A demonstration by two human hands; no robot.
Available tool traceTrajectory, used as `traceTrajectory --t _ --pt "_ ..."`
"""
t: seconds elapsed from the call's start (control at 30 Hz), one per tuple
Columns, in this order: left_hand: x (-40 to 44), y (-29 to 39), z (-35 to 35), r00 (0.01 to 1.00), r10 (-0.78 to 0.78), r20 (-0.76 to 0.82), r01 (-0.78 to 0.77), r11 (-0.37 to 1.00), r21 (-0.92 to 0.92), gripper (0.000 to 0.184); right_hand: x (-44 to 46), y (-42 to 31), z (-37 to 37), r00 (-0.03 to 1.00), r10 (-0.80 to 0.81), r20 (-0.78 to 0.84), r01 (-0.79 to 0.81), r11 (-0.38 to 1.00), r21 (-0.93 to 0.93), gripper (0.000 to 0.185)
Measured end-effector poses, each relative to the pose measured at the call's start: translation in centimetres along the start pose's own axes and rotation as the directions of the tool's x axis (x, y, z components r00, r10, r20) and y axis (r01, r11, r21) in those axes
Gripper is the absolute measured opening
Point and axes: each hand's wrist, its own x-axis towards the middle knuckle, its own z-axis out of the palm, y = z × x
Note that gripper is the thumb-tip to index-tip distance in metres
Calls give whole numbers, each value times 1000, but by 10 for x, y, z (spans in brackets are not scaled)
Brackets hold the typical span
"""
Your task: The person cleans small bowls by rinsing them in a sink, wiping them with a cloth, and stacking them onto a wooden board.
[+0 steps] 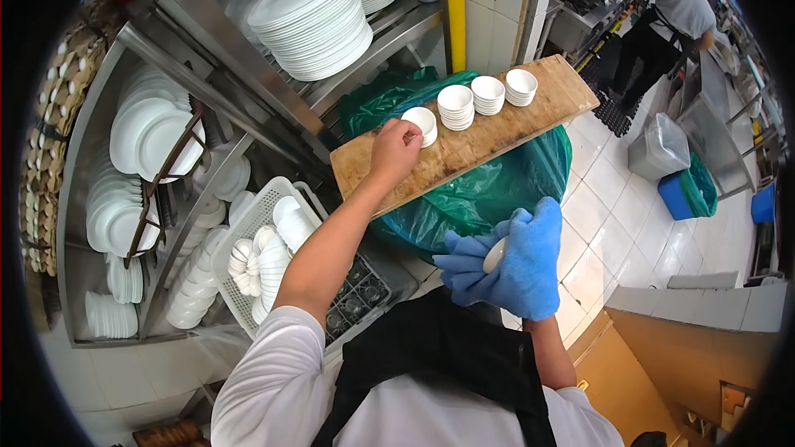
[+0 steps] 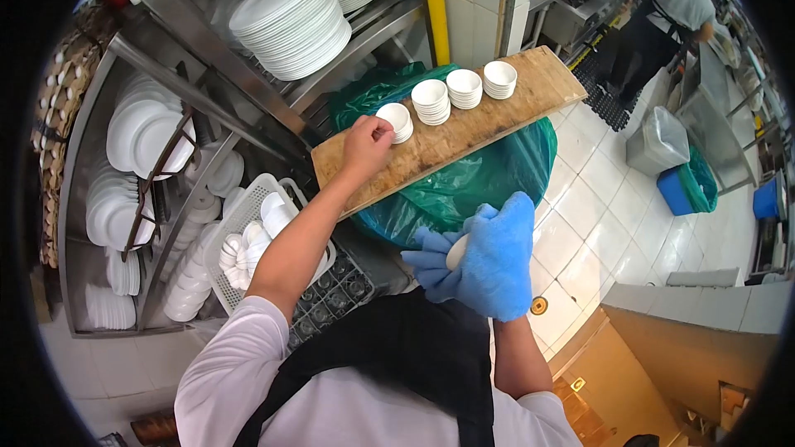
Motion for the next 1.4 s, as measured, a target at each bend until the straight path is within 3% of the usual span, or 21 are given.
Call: traceTrajectory --t 0.1,0.27,0.33,0.37,0.47,0.5,0.53,0.57,0.6,0.63,0.67,0.7,0.73,0.77,0.8,0.87,0.9,1.0,1.1,1.33,1.4 --pt "-21 21 -7 995 -83 58 91 984 -153 11 -1 -12 0 996 -55 -75 58 997 44 10" --pt "-80 57 22 924 138 356 -101 988 -121 13 5 -13 -34 958 -244 -151 264 956 132 11" --pt "-102 71 40 851 278 445 -274 959 -74 35 2 -30 -39 936 -304 -175 335 922 192 11" --pt "-109 74 44 785 208 584 -306 949 73 54 7 -30 -50 904 -359 -233 392 912 118 11" --pt "-120 77 37 741 110 663 -234 967 100 59 4 -35 -59 884 -442 -150 461 877 136 12" --pt "-119 87 24 728 9 686 -104 990 97 57 3 -35 -57 884 -441 -153 460 878 130 12" --pt "-118 94 11 727 9 686 -102 990 95 57 2 -34 -48 929 -339 -146 361 916 172 13" --pt "-117 99 -1 709 -97 699 238 965 -108 57 2 -33 -36 962 -236 -136 261 942 213 14" --pt "-117 104 -7 655 -177 735 541 788 -293 57 1 -33 -24 982 -139 -127 167 954 248 15" --pt "-121 107 -11 652 -163 741 540 785 -303 57 0 -33 -13 992 -38 -121 71 957 281 16" --pt "-128 110 -15 750 1 662 422 769 -480 57 -1 -31 -3 992 66 -108 -29 950 312 18" --pt "-133 113 -19 827 148 542 285 720 -632 57 1 -25 9 942 -181 -283 131 974 -186 21" --pt "-134 123 -24 835 136 532 286 720 -633 57 6 -14 18 836 -463 -294 182 739 -649 24" --pt "-134 136 -27 883 178 435 172 738 -652 58 25 11 5 614 -742 269 349 -50 -936 25" --pt "-134 143 -28 917 221 332 55 755 -653 59 26 14 14 613 -734 292 377 -53 -925 25" --pt "-133 131 -31 947 161 279 71 739 -670 60 22 21 30 616 -543 571 525 -258 -811 27" --pt "-129 122 -35 956 130 264 75 759 -647 59 6 4 46 666 -497 556 655 35 -755 22" --pt "-130 106 -44 968 12 250 170 699 -694 58 -6 14 60 580 -426 695 749 -59 -661 21" --pt "-129 103 -55 875 -143 462 474 57 -879 58 -4 27 67 512 -417 751 769 -167 -617 20" --pt "-152 89 -71 802 -292 522 578 156 -801 42 25 44 62 494 -499 712 747 -176 -642 18" --pt "-158 86 -65 810 -374 452 544 187 -818 31 36 64 59 696 -598 398 678 365 -638 17"
